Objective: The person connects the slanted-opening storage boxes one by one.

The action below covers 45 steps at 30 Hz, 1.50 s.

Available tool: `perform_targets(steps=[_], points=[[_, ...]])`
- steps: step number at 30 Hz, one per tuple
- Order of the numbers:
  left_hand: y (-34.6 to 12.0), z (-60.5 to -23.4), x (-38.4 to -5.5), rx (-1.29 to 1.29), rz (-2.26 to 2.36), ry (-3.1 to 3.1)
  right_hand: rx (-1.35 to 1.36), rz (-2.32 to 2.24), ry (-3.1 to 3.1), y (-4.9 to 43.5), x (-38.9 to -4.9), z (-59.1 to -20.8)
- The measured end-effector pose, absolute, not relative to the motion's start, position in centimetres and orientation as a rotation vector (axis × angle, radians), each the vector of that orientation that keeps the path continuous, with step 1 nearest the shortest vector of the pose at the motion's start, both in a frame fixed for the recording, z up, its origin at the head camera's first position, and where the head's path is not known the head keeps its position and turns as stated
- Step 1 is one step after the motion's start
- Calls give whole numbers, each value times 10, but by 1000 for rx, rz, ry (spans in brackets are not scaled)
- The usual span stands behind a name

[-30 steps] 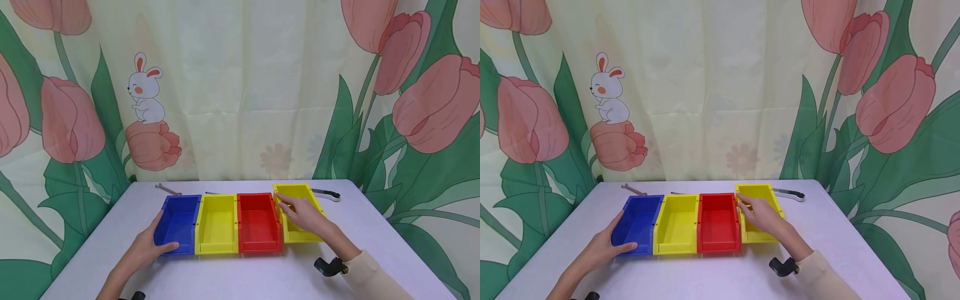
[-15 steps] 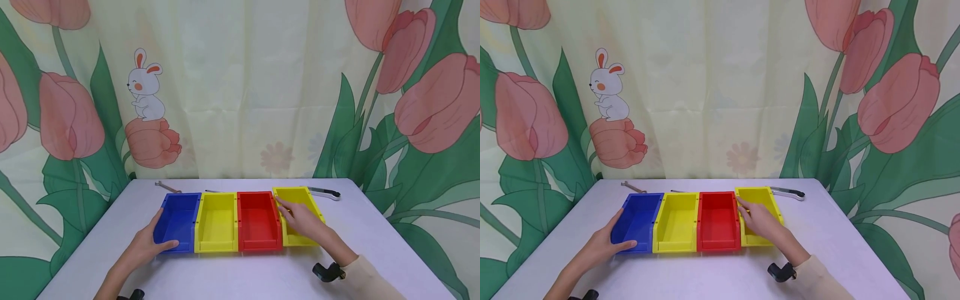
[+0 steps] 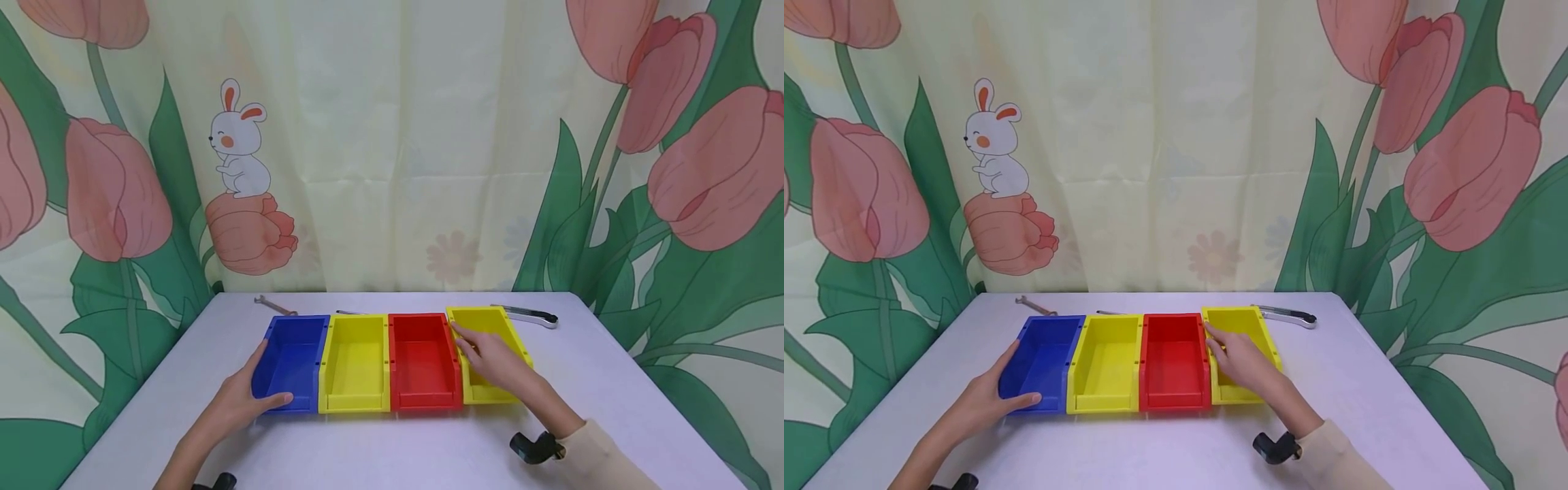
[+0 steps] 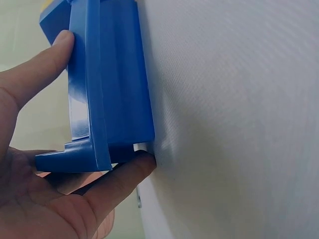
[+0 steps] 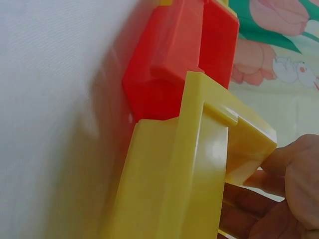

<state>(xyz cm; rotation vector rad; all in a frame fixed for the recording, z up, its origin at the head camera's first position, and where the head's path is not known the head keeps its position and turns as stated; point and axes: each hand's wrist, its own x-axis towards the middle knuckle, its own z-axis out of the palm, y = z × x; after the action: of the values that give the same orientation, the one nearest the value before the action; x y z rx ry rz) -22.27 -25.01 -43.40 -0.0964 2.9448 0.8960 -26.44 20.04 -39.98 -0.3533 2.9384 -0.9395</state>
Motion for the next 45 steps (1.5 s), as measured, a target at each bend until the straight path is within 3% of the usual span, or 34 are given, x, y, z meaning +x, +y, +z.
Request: perform_targets(steps=[45], points=[[-250,-433,-221,-97,912,2937,-300,-1010,2901,193,-260,-409]])
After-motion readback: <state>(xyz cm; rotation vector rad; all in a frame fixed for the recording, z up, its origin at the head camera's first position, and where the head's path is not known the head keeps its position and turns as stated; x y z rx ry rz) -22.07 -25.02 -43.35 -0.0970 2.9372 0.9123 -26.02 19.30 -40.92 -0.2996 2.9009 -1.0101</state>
